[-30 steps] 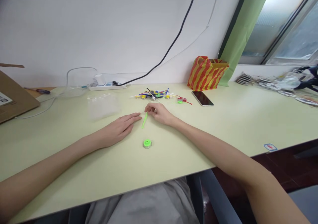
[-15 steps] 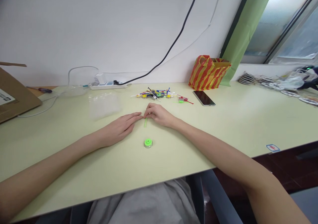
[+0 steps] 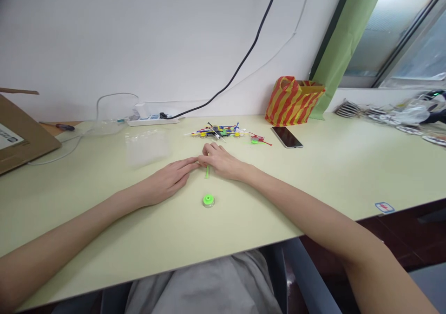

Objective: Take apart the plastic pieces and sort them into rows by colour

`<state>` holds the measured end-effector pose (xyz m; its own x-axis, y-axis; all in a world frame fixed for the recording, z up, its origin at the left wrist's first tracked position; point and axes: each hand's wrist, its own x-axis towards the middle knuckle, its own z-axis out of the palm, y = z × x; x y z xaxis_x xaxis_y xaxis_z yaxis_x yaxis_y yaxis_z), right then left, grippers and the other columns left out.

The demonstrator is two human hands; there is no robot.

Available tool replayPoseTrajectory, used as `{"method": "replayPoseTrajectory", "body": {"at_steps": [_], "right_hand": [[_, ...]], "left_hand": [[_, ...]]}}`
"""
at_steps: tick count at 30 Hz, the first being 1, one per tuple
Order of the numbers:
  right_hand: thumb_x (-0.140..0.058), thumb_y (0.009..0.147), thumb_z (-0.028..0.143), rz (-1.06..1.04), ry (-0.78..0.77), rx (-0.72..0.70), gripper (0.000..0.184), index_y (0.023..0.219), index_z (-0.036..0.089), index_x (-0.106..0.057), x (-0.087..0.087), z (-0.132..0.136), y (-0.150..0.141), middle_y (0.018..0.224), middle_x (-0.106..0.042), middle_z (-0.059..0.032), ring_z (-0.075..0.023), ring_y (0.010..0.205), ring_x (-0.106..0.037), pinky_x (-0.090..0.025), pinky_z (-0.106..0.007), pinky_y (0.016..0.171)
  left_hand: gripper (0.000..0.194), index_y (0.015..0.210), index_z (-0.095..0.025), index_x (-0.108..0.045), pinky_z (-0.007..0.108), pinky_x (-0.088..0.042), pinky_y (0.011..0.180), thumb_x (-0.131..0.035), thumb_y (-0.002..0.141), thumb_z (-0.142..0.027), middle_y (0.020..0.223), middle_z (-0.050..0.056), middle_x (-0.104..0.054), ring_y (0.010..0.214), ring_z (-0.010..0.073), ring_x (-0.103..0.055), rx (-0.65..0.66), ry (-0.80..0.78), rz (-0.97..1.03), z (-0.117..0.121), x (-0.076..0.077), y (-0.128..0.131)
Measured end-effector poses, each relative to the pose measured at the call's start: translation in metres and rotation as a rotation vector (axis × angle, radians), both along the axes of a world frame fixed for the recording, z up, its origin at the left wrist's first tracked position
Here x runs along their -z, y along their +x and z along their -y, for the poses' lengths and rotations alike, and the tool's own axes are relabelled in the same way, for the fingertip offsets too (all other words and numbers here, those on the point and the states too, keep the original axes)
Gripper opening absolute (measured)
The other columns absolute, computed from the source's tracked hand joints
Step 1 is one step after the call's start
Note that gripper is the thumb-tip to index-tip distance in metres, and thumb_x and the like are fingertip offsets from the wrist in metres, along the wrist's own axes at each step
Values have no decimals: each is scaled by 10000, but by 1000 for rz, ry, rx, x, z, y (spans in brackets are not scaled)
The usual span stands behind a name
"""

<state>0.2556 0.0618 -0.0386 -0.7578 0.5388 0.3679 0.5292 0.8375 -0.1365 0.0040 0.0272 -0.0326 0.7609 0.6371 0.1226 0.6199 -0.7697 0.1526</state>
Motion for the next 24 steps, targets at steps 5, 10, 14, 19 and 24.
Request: {"method": "replayPoseTrajectory", "body": {"at_steps": [5, 10, 14, 19, 24], "right_hand": [[-447, 977, 114, -23, -38, -35, 154, 989, 211, -567, -1, 0, 1, 1121, -504, -102, -253, 1032, -444, -387, -389, 888], [-482, 995, 183, -125, -100, -35, 78, 1029, 200, -549, 3, -2, 1, 1116, -526, -102, -246, 1028, -467, -400, -371, 894], [-471, 986, 132, -255, -92, -15, 139, 977, 181, -601, 4, -5, 3, 1057, -559, -96, -233, 1012, -508, -408, -357, 899], [-690, 926, 243, -308, -198, 61, 101, 877, 159, -664, 4, -10, 6, 897, -599, -54, -196, 862, -548, -416, -312, 789], [-704, 908, 167, -340, -214, 36, 66, 845, 153, -690, 5, -11, 1, 879, -592, -41, -171, 830, -556, -427, -283, 763]], "left_hand": [[506, 1512, -234, -439, 429, -328, 1234, -281, 1037, -306, 1613, 62, -393, 1465, 248, -403, 10, 9, 26, 1, 0, 0], [505, 1525, -236, -416, 428, -335, 1228, -267, 1045, -289, 1594, 69, -414, 1454, 245, -415, 19, 5, 10, 1, -1, 0], [506, 1520, -219, -425, 445, -331, 1231, -262, 1048, -297, 1618, 76, -382, 1479, 257, -383, -5, -2, -22, 1, -1, -1], [509, 1526, -202, -421, 453, -333, 1231, -258, 1051, -287, 1644, 83, -344, 1494, 257, -363, -20, 5, -35, 3, -3, 0], [511, 1522, -194, -436, 465, -346, 1223, -278, 1045, -290, 1626, 96, -376, 1477, 268, -392, -15, 3, -22, 4, -4, 0]]}}
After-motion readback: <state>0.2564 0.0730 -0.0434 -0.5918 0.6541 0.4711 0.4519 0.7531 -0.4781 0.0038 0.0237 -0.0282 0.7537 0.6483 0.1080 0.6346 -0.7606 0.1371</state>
